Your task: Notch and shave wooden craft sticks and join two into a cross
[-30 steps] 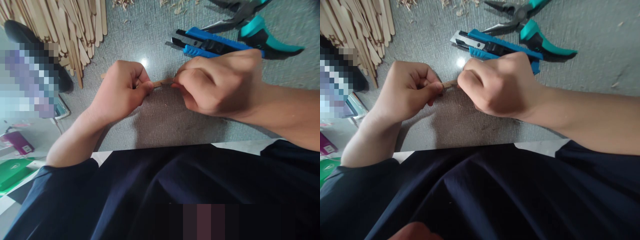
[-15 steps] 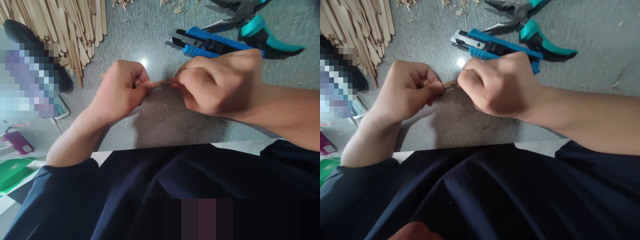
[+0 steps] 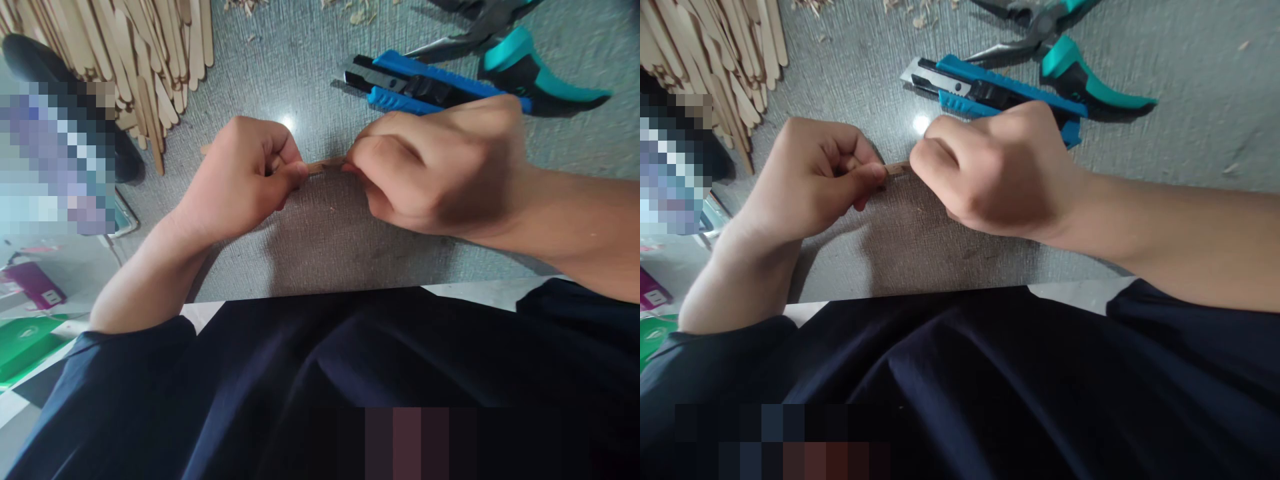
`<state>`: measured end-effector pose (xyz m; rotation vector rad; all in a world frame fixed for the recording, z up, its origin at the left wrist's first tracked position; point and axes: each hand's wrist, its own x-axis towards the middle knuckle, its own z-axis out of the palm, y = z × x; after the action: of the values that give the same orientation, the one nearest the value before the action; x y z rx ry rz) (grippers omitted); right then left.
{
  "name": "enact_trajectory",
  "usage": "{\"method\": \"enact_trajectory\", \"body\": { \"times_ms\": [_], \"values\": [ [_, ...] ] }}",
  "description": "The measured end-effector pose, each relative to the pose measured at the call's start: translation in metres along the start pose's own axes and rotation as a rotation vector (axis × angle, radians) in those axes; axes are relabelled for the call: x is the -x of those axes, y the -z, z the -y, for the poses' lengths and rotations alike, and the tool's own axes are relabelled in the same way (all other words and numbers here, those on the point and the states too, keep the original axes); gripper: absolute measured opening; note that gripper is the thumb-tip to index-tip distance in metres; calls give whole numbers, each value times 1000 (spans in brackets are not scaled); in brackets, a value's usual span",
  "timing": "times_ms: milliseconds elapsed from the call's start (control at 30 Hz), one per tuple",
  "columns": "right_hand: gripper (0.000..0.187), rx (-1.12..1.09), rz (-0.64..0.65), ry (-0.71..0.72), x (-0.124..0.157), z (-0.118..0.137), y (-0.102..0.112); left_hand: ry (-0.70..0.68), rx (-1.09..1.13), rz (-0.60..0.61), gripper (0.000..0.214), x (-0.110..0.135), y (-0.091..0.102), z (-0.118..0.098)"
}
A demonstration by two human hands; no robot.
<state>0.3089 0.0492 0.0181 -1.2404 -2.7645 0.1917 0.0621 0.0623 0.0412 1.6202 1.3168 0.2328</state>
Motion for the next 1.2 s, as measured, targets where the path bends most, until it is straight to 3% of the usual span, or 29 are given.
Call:
{"method": "enact_trajectory", "body": {
  "times_ms": [200,600,900,967,1100,1200],
  "values": [
    [50,-129,36,-2,-1,-3,1,5,-20,7,34,-1,-1,0],
    [48,-102,93,-40,-4,4,4,-10,6,-1,30,3,1,-4],
    [52,-149,83,-12,5,-12,-10,-17,11,-97,27,3,-6,-2],
    [50,-150,26,12,10,-16,-14,-7,-1,-97,28,4,-5,-3],
    [32,-189,-245,65,19,-20,-17,-6,-41,-137,26,6,-7,-2],
    [32,-219,-359,43,22,-19,-16,-97,-146,-140,19,9,-13,5]
  ]
}}
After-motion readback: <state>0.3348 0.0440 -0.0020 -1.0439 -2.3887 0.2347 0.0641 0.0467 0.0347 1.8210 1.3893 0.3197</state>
